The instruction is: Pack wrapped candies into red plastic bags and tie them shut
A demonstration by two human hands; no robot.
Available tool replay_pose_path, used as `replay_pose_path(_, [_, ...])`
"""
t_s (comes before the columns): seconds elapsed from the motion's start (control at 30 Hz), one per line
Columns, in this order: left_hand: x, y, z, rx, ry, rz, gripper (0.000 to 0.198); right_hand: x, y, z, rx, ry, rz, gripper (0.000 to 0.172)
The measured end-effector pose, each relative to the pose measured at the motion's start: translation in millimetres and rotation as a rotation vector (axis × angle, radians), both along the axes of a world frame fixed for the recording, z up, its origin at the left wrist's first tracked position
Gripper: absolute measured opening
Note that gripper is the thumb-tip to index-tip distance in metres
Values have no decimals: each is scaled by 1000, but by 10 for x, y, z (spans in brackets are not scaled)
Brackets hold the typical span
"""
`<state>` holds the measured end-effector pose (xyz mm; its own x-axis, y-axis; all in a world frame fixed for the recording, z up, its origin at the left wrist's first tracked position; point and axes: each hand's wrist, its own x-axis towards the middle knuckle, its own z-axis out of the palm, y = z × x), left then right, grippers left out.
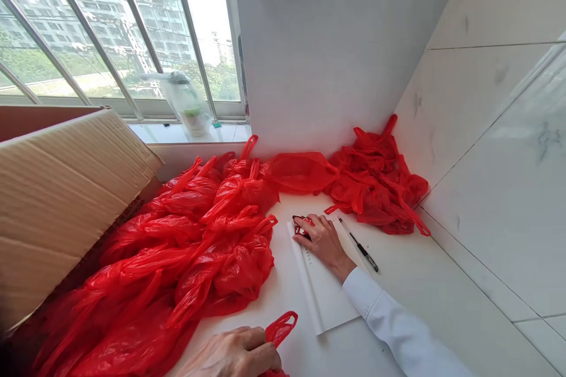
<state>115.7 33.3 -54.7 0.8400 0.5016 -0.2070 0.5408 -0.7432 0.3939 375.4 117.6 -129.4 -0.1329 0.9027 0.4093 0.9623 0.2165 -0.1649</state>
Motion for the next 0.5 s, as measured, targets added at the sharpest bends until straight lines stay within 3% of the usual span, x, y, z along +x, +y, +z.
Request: replay_pose_path(0.5, [31,-53,-169,21,1,22,19,26,48,-75,79,76,11,38])
